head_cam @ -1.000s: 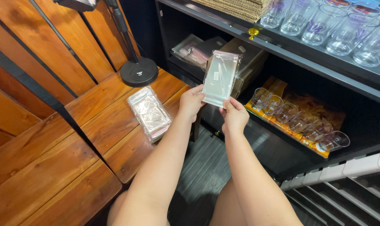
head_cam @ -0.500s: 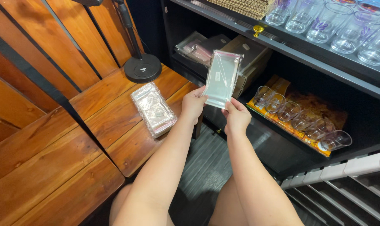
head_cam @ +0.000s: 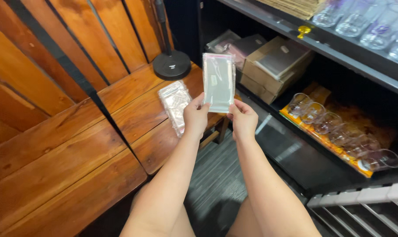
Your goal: The person takes stacks of plastic-wrapped items from a shelf and places them on a wooden bench. Then the person takes small clear glasses from a shelf and places them in a row on the bench.
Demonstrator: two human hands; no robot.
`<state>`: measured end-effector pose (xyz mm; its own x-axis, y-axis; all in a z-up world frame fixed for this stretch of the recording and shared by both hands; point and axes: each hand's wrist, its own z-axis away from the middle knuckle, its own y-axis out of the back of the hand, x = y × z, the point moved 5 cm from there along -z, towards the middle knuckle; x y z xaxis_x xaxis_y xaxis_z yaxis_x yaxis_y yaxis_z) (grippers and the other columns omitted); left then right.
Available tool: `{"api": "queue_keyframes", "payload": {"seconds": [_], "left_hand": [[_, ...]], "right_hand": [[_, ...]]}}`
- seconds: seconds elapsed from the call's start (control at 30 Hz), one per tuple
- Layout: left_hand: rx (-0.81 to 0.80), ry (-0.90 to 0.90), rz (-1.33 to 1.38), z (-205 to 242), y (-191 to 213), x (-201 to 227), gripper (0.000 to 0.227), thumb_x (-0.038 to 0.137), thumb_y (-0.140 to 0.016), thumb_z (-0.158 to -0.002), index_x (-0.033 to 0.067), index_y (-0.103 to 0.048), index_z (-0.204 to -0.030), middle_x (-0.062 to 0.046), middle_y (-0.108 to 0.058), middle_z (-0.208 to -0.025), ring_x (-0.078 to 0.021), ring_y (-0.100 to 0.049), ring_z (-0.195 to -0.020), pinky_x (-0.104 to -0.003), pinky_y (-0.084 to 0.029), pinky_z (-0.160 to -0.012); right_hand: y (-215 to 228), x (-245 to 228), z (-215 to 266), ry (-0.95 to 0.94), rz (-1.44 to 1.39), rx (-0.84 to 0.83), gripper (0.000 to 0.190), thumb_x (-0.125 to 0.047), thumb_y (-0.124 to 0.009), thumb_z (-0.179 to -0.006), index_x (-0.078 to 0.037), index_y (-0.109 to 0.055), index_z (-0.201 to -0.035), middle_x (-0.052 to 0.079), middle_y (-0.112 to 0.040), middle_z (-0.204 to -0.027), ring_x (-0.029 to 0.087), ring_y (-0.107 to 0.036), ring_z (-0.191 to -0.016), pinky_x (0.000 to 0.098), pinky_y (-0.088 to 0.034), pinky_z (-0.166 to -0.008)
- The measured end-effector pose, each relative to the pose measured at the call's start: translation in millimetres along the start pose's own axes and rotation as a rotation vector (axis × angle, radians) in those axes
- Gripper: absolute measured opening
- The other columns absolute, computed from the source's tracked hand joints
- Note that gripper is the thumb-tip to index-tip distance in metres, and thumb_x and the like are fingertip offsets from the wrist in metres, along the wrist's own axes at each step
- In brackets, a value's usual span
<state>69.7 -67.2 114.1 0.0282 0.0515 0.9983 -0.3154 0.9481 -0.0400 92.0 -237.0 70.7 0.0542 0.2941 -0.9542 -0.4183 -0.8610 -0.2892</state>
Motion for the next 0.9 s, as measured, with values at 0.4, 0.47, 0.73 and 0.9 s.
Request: {"api": "queue_keyframes", "payload": {"seconds": [0.4,0.47,0.73,0.9], "left_hand": [[0.367,-0.005,-0.15,0,89,-69,0.051,0.012,-0.079,-0.087,0.0122,-0.07,-0.138,-0.013,-0.074,-0.128,-0.0212,-0.067,-0.114,-0.032,-0.055,-0.1],[0.388,0.02,-0.16,-3,93,-84,0.051,0.014,-0.079,-0.087,0.0137,-0.07,-0.137,-0.01,-0.074,-0.126,-0.0187,-0.067,-0.112,-0.03,-0.055,-0.098],[0.451,0.011,-0.191,-5,94,-103,0.053,0.013,-0.083,-0.082,0.0123,-0.072,-0.133,-0.009,-0.076,-0.119,-0.0194,-0.071,-0.11,-0.027,-0.056,-0.096],[0.456,0.005,-0.245,-4,94,-119,0.052,0.014,-0.085,-0.079,0.0105,-0.073,-0.13,-0.007,-0.074,-0.115,-0.0176,-0.071,-0.109,-0.027,-0.056,-0.096]], "right_hand": [[-69,31,35,-0.027,0.304,-0.23,0.025,-0.007,-0.079,-0.089,-0.005,-0.079,-0.114,0.009,-0.075,-0.091,0.009,-0.069,-0.072,0.0241,-0.062,-0.06],[-70,45,27,-0.024,0.343,-0.248,0.024,-0.008,-0.079,-0.089,-0.006,-0.079,-0.113,0.008,-0.076,-0.091,0.009,-0.07,-0.073,0.0232,-0.062,-0.06],[-73,60,23,0.028,0.566,-0.285,0.025,-0.013,-0.079,-0.088,-0.013,-0.082,-0.112,0.002,-0.077,-0.092,0.008,-0.069,-0.086,0.0255,-0.058,-0.078],[-68,83,7,0.031,0.679,-0.271,0.022,-0.019,-0.079,-0.089,-0.021,-0.083,-0.111,-0.006,-0.078,-0.092,0.008,-0.073,-0.091,0.0245,-0.056,-0.082]]}}
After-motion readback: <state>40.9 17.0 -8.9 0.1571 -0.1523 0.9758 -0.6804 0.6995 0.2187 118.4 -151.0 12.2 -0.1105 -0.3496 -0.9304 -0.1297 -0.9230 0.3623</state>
